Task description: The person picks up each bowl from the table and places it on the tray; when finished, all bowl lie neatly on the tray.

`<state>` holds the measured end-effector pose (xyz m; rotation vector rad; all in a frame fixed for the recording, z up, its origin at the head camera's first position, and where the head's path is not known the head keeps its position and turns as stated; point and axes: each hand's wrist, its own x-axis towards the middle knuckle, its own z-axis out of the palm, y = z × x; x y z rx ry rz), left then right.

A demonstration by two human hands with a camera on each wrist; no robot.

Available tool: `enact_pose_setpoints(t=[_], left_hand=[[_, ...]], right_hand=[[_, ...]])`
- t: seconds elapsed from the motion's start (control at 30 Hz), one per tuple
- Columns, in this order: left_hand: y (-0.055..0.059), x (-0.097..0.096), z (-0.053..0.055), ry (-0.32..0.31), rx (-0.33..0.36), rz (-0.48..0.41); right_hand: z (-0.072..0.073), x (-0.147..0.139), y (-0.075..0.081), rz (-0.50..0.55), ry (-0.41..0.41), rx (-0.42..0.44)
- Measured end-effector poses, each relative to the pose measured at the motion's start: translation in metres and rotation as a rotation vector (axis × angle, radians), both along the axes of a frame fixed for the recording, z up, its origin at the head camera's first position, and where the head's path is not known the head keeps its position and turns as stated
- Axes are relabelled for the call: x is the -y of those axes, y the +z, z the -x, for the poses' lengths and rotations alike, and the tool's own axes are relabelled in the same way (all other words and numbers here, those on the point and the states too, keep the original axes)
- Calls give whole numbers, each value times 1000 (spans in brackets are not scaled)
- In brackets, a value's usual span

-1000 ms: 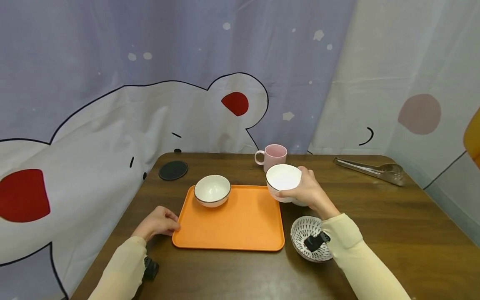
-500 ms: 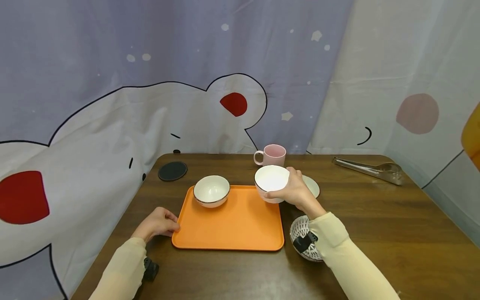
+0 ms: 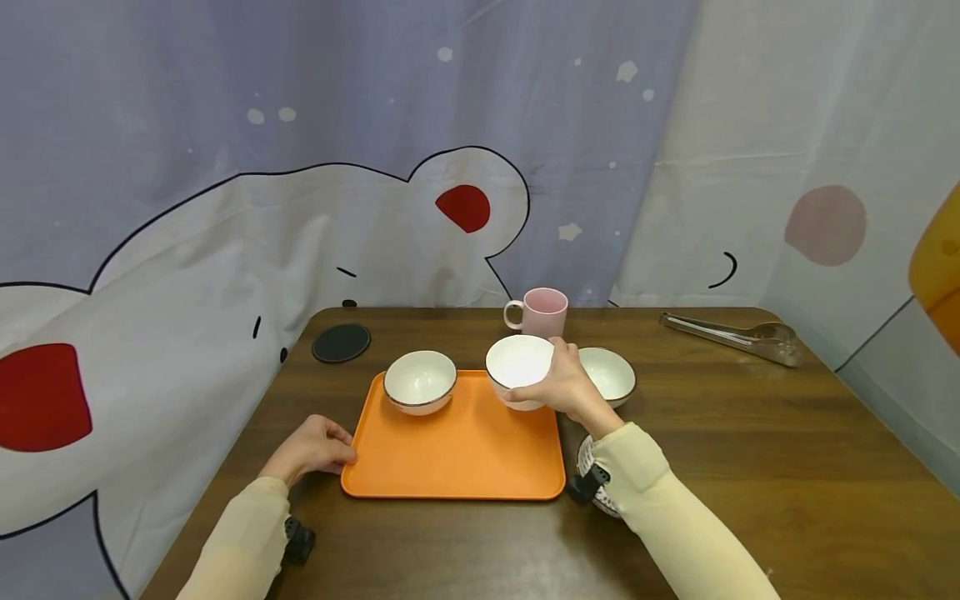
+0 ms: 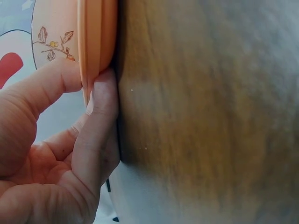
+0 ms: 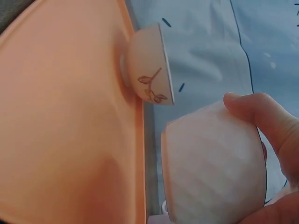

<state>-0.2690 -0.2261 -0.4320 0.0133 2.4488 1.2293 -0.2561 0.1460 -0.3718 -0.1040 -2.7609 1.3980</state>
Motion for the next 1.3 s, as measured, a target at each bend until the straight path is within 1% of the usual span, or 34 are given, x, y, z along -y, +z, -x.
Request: enact_pose_setpoints(t=[0.4,0.57,0.73,0.83,0.93,1.07,1.17,1.3], left_hand=[[2,4,-1,3,-8,-9],[2,5,1,0,-10,-3],[1,7,1,2,-8,-3],[2,6,-1,4,-6,-5],[2,5,-3,3,-3,-7],[1,1,-2,9,-2,-11],[0,0,-1,17,-2,-7],[-2,0,0,13,-4,-2]], right_hand=[[4,19,-10,-65,10,43],[7,25,-15,-77,11,45],[11,27,-18,-86,6,49],[14,29,-20,-95,1,57],[15,29,-22,-103,-5,62],[16,27,-26,-108,-12,64],[17,24,-27,-120,-2,84],[20,21,-28,-106,21,145]])
